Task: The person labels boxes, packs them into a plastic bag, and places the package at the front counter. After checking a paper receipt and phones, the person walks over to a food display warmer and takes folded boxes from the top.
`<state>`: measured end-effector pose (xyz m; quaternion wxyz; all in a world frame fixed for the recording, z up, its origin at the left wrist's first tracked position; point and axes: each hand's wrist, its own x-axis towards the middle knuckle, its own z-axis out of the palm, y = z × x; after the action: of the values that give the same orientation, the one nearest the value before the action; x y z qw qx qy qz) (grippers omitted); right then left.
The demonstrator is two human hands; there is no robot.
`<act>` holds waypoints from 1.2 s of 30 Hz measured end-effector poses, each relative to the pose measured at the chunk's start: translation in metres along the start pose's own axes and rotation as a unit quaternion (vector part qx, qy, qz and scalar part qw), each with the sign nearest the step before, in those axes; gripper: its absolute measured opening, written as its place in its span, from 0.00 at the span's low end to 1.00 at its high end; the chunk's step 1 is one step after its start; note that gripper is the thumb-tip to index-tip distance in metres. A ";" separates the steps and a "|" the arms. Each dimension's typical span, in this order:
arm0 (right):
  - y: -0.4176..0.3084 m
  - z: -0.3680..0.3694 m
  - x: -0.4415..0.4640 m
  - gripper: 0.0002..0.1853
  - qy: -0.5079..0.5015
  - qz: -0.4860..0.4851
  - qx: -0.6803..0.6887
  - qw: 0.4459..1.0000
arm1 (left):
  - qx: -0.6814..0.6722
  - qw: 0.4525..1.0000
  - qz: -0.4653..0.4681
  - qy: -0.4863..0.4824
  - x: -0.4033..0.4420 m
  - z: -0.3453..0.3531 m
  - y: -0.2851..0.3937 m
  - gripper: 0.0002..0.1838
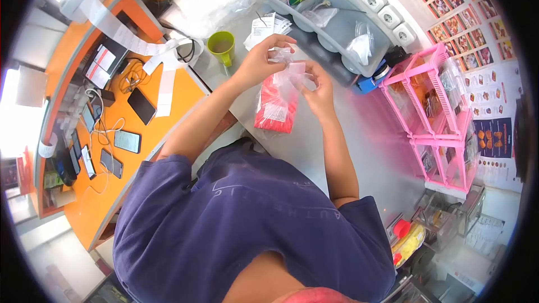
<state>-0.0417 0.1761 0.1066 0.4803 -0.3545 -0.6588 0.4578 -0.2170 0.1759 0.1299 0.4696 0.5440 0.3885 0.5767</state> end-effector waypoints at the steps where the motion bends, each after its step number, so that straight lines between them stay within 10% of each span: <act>1: -0.001 0.000 0.003 0.08 -0.038 -0.030 -0.025 0.999 | -0.029 0.999 0.013 0.042 -0.003 0.003 -0.005 0.13; 5: 0.004 0.013 -0.004 0.07 0.021 0.029 0.110 0.993 | 0.330 0.936 0.010 0.126 -0.021 -0.015 -0.032 0.18; 8: 0.001 0.013 -0.004 0.08 0.012 0.041 0.144 0.989 | 0.281 0.940 -0.182 0.074 -0.029 -0.024 -0.032 0.13; 11: -0.016 0.011 -0.010 0.11 -0.008 0.052 0.108 0.993 | -0.034 0.987 -0.158 0.005 -0.042 -0.004 -0.016 0.14; 15: -0.016 0.005 -0.015 0.13 0.038 -0.039 -0.088 0.995 | -0.091 0.976 -0.192 -0.050 -0.047 0.014 -0.013 0.16; 18: 0.006 -0.001 -0.004 0.19 -0.025 -0.130 -0.065 0.989 | 0.171 0.982 0.054 -0.064 -0.049 0.020 -0.027 0.18; 20: 0.004 -0.019 -0.002 0.14 -0.126 0.167 -0.094 0.973 | 0.273 0.957 0.084 -0.042 -0.052 0.027 -0.012 0.17; 22: 0.010 -0.021 -0.001 0.11 -0.123 0.120 -0.029 0.985 | 0.293 0.951 0.094 -0.043 -0.045 0.026 -0.006 0.16; 25: -0.007 -0.028 0.007 0.10 -0.168 0.086 -0.106 0.976 | 0.182 0.981 -0.049 -0.043 -0.046 0.018 0.006 0.14; 36: -0.158 0.106 -0.027 0.08 -0.367 0.022 -0.156 0.917 | -0.125 0.973 0.103 0.164 -0.215 -0.023 0.068 0.24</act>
<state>-0.1400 0.0713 0.2345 0.1328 -0.2466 -0.8438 0.4577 -0.2546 -0.0470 0.1363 0.4017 0.4160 0.3270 0.7474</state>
